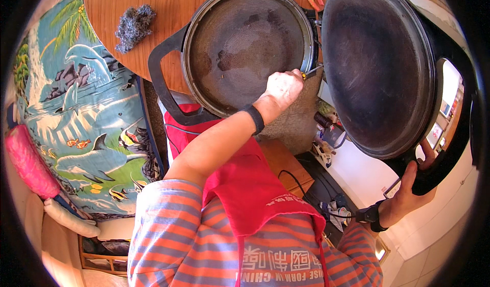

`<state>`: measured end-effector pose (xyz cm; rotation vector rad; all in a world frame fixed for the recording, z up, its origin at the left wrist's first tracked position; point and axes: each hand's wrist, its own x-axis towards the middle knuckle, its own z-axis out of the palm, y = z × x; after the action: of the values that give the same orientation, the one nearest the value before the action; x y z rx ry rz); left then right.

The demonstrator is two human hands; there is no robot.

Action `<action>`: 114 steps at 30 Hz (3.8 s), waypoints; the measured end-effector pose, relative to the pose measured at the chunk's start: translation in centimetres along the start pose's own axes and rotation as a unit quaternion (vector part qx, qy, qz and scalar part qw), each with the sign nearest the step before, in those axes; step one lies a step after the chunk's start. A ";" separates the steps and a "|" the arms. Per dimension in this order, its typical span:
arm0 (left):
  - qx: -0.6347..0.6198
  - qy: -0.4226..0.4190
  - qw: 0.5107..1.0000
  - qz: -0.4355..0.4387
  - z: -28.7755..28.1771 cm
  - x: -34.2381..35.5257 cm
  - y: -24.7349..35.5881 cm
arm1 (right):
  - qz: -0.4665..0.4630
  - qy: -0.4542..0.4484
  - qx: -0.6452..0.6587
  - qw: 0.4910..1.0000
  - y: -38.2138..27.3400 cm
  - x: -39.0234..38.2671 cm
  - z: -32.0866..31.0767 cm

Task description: The person uses a screwdriver and pliers to disassemble and repair a double-sided electric griddle on a table.

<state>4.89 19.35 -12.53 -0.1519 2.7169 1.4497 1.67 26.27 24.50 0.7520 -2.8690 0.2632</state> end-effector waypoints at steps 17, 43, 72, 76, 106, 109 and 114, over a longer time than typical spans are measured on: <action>0.048 0.015 0.998 0.041 -1.3 -0.6 -0.3 | 0.117 0.056 0.145 0.981 5.0 1.3 -1.1; -0.134 -0.206 0.957 -0.154 -4.2 1.1 1.3 | 0.119 0.058 0.153 0.979 6.4 1.2 -1.7; 0.077 -0.182 0.980 0.021 -5.7 3.7 0.5 | 0.083 0.010 0.123 0.989 6.4 1.4 -2.1; 0.061 -0.211 0.976 -0.003 -6.8 4.6 0.3 | 0.065 -0.020 0.144 0.987 7.4 3.0 -3.0; 0.063 -0.272 0.957 0.078 -8.4 7.3 -0.6 | 0.082 -0.114 0.122 0.983 18.8 12.1 -4.6; 0.068 -0.286 0.954 0.066 -8.7 7.4 -0.4 | 0.127 -0.124 0.118 0.977 19.5 12.4 -4.9; 0.058 -0.278 0.956 0.070 -8.5 7.1 -0.7 | 0.187 -0.116 0.202 0.954 22.5 13.0 -4.1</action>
<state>-2.18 11.47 -9.04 0.4002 2.3637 1.1321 -20.24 40.32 28.24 0.2939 -3.2096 0.8871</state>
